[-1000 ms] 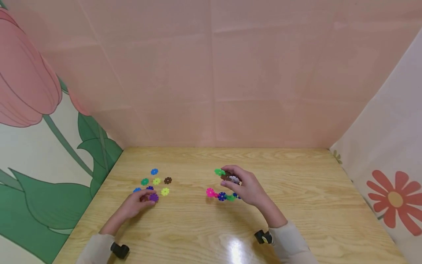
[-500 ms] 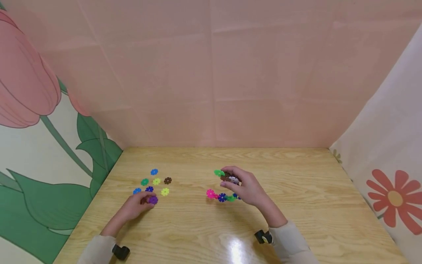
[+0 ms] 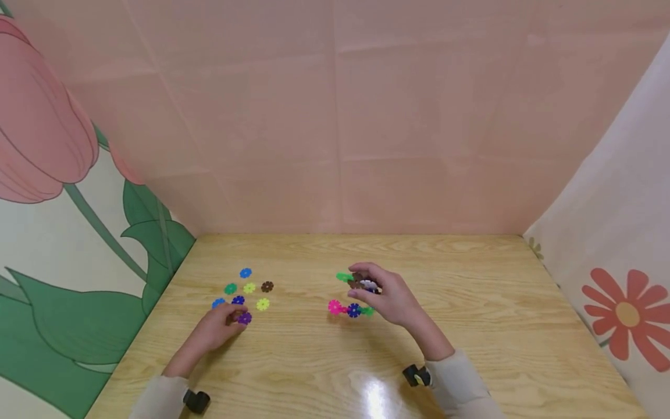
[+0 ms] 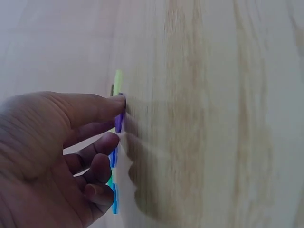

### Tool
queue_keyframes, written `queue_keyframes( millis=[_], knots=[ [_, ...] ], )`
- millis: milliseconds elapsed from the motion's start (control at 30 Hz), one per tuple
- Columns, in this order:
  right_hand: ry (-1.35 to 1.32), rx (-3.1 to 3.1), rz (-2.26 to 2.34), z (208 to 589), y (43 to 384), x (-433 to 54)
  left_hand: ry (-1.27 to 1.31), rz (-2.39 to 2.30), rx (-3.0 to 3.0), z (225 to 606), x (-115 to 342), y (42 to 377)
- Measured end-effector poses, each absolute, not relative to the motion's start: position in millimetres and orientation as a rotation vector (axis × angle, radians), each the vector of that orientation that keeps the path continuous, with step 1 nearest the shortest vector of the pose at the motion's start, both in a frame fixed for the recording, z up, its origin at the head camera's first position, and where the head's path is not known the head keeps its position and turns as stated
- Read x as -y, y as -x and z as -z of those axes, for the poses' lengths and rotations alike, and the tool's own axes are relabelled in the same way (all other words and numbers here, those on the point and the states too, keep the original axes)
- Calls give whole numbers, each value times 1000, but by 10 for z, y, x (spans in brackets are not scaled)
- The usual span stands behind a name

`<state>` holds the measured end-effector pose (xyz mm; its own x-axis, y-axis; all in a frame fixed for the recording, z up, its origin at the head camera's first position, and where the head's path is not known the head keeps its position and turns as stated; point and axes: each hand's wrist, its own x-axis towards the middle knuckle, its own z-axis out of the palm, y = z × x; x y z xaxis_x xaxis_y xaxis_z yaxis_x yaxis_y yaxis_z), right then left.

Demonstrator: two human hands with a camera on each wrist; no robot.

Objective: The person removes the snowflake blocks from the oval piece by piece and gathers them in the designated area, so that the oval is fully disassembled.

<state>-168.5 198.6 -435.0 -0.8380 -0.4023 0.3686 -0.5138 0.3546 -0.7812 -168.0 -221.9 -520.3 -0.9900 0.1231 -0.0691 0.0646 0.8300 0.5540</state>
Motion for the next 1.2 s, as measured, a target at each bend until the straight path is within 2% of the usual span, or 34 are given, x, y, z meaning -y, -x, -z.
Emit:
queue_keyframes(
  millis=[167, 467, 733, 967, 1200],
  knots=[
    [-827, 2501, -1510, 4345, 1672, -1978, -177, -841, -2975, 5108, 2104, 1637],
    [-854, 2504, -1484, 4339, 1666, -1983, -374, -933, -3053, 4797, 1677, 1672],
    [-956, 2430, -1519, 4349, 1676, -1980, -552, -1111, -3001, 4534, 1286, 1657],
    [-922, 2449, -1549, 4366, 1677, -1956, -750, -1307, -2935, 4393, 995, 1633],
    [-931, 2439, -1513, 4388, 1685, -1945, -839, -1441, -2831, 4277, 790, 1607]
  ],
)
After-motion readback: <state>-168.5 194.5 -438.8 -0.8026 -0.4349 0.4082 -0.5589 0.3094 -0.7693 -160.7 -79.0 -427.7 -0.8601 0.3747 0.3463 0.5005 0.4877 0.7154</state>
